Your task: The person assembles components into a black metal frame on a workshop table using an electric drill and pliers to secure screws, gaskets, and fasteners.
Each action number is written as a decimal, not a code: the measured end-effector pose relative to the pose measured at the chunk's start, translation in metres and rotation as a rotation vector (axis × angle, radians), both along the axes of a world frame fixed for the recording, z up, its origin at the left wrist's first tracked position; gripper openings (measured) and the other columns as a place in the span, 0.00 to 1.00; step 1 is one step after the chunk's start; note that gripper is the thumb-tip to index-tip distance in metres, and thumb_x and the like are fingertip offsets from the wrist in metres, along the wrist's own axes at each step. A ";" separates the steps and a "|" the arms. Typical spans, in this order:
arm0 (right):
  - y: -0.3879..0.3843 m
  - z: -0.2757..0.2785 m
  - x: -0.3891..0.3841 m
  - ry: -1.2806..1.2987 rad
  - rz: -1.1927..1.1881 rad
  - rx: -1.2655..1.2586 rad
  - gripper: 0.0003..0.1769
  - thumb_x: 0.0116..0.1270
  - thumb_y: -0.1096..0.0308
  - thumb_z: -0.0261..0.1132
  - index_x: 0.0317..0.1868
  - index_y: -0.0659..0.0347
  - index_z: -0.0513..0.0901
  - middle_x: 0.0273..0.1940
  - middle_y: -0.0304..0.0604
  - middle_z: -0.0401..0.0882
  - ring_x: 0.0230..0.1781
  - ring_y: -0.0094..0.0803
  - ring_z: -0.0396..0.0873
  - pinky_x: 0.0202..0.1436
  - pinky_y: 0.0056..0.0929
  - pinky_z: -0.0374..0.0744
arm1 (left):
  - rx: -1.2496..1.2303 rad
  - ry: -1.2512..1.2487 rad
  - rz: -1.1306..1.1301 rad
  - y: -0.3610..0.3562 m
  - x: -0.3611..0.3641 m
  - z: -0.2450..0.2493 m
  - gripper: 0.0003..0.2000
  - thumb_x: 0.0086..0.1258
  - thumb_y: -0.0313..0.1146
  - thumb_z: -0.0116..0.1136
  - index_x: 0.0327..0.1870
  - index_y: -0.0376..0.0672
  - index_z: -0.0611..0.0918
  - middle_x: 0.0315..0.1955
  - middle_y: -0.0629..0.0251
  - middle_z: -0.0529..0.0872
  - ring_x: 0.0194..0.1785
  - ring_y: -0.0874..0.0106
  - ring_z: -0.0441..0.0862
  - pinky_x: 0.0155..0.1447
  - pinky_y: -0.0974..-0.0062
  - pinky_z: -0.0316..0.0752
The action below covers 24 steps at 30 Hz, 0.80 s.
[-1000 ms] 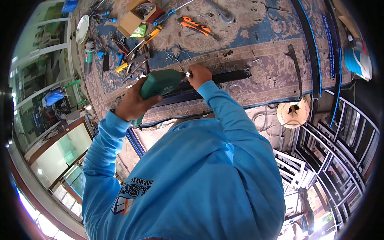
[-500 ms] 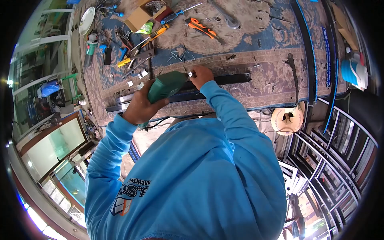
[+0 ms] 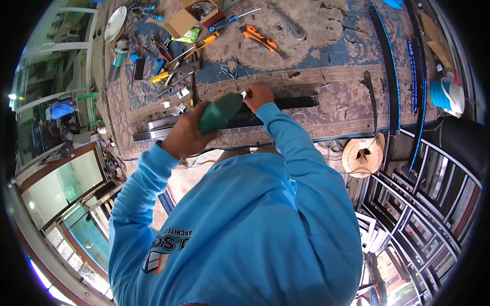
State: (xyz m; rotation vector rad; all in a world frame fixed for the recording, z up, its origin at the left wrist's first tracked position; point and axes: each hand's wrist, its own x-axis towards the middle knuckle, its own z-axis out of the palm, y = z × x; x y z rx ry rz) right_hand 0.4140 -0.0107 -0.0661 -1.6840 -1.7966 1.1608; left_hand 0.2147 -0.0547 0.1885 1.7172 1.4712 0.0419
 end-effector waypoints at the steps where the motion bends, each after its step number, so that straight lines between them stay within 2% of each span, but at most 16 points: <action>1: 0.001 -0.003 0.000 0.002 0.007 0.027 0.10 0.54 0.67 0.76 0.35 0.59 0.85 0.33 0.48 0.86 0.37 0.47 0.85 0.45 0.45 0.82 | 0.059 0.026 -0.092 -0.014 -0.006 -0.007 0.37 0.62 0.43 0.74 0.68 0.34 0.70 0.48 0.39 0.87 0.53 0.48 0.87 0.57 0.59 0.81; 2: 0.002 -0.007 0.001 0.003 0.013 0.053 0.10 0.54 0.67 0.76 0.34 0.59 0.85 0.33 0.47 0.86 0.37 0.47 0.85 0.45 0.45 0.82 | 0.117 0.051 -0.185 -0.021 -0.012 -0.016 0.36 0.62 0.42 0.74 0.68 0.34 0.71 0.47 0.38 0.87 0.52 0.47 0.87 0.56 0.58 0.81; 5: -0.002 -0.008 0.001 0.016 -0.002 0.026 0.09 0.55 0.66 0.76 0.34 0.59 0.85 0.33 0.47 0.86 0.37 0.47 0.84 0.44 0.45 0.82 | 0.110 -0.145 -0.034 -0.015 -0.047 -0.043 0.35 0.63 0.42 0.75 0.68 0.36 0.72 0.49 0.49 0.88 0.49 0.59 0.88 0.52 0.64 0.82; 6: -0.002 -0.007 -0.001 0.020 -0.009 0.006 0.09 0.56 0.66 0.75 0.34 0.59 0.85 0.33 0.47 0.86 0.37 0.47 0.84 0.44 0.45 0.82 | -0.048 -0.149 0.208 0.000 -0.053 -0.043 0.32 0.64 0.42 0.74 0.65 0.36 0.74 0.43 0.56 0.88 0.43 0.65 0.87 0.48 0.65 0.83; 7: -0.005 -0.007 -0.002 0.014 -0.016 0.006 0.09 0.56 0.66 0.75 0.34 0.59 0.85 0.33 0.47 0.86 0.37 0.47 0.84 0.44 0.46 0.82 | -0.354 -0.256 0.398 0.029 -0.040 -0.013 0.29 0.65 0.42 0.72 0.62 0.36 0.76 0.37 0.61 0.88 0.37 0.66 0.86 0.43 0.65 0.82; 9: -0.005 -0.008 -0.004 -0.003 -0.027 0.016 0.09 0.56 0.66 0.75 0.34 0.59 0.85 0.33 0.47 0.86 0.37 0.48 0.85 0.44 0.47 0.82 | -0.481 -0.242 0.309 0.071 -0.040 -0.015 0.30 0.65 0.43 0.72 0.63 0.36 0.75 0.31 0.59 0.87 0.33 0.58 0.87 0.40 0.59 0.81; 12: -0.005 -0.004 -0.001 -0.032 -0.009 0.015 0.09 0.57 0.66 0.75 0.35 0.59 0.85 0.33 0.48 0.85 0.37 0.49 0.84 0.44 0.48 0.82 | 0.071 0.079 -0.345 0.054 -0.004 -0.001 0.33 0.64 0.45 0.71 0.66 0.36 0.72 0.31 0.51 0.87 0.35 0.47 0.87 0.42 0.54 0.81; 13: -0.005 -0.003 -0.001 -0.012 -0.013 -0.018 0.10 0.56 0.66 0.75 0.36 0.59 0.85 0.33 0.48 0.85 0.37 0.49 0.84 0.43 0.48 0.82 | 0.041 0.074 -0.414 0.035 -0.002 -0.005 0.38 0.62 0.44 0.73 0.69 0.36 0.68 0.37 0.42 0.87 0.41 0.40 0.85 0.47 0.51 0.81; 15: -0.002 0.000 -0.001 0.034 -0.020 -0.074 0.11 0.56 0.66 0.76 0.37 0.58 0.85 0.34 0.48 0.85 0.38 0.49 0.84 0.43 0.48 0.82 | 0.152 0.225 -0.539 0.001 -0.016 -0.010 0.40 0.62 0.40 0.73 0.72 0.35 0.65 0.43 0.43 0.88 0.45 0.44 0.87 0.50 0.53 0.82; 18: -0.005 0.000 -0.003 0.000 -0.032 0.074 0.11 0.54 0.69 0.74 0.35 0.62 0.83 0.32 0.50 0.85 0.33 0.50 0.83 0.39 0.44 0.80 | -0.013 -0.181 -0.060 -0.005 -0.067 -0.036 0.39 0.62 0.38 0.75 0.72 0.35 0.66 0.45 0.44 0.87 0.47 0.50 0.88 0.50 0.56 0.82; 19: -0.008 0.000 -0.003 -0.062 -0.044 0.097 0.10 0.54 0.69 0.74 0.35 0.61 0.83 0.32 0.50 0.85 0.34 0.50 0.83 0.39 0.44 0.80 | -0.019 -0.264 0.169 -0.004 -0.075 -0.049 0.37 0.63 0.38 0.75 0.71 0.35 0.69 0.47 0.45 0.88 0.47 0.58 0.88 0.52 0.60 0.82; 20: -0.006 -0.002 -0.004 -0.113 -0.044 0.131 0.10 0.54 0.69 0.74 0.36 0.60 0.84 0.32 0.50 0.85 0.34 0.50 0.83 0.39 0.43 0.81 | -0.224 -0.391 0.340 0.004 -0.078 -0.055 0.37 0.63 0.38 0.75 0.70 0.34 0.69 0.48 0.47 0.87 0.48 0.59 0.87 0.53 0.61 0.81; 21: -0.008 -0.011 -0.004 -0.052 -0.059 0.155 0.10 0.54 0.67 0.74 0.35 0.58 0.84 0.32 0.48 0.85 0.34 0.47 0.84 0.40 0.42 0.81 | -0.419 -0.522 0.521 0.006 -0.082 -0.056 0.36 0.63 0.38 0.75 0.69 0.33 0.70 0.48 0.48 0.87 0.48 0.61 0.86 0.53 0.62 0.81; 24: -0.005 -0.015 -0.006 -0.112 -0.047 0.137 0.11 0.54 0.66 0.77 0.34 0.59 0.84 0.30 0.45 0.84 0.31 0.39 0.84 0.39 0.37 0.81 | -0.042 -0.306 0.121 0.002 -0.099 -0.033 0.38 0.63 0.38 0.75 0.71 0.33 0.68 0.49 0.49 0.88 0.47 0.58 0.87 0.54 0.62 0.82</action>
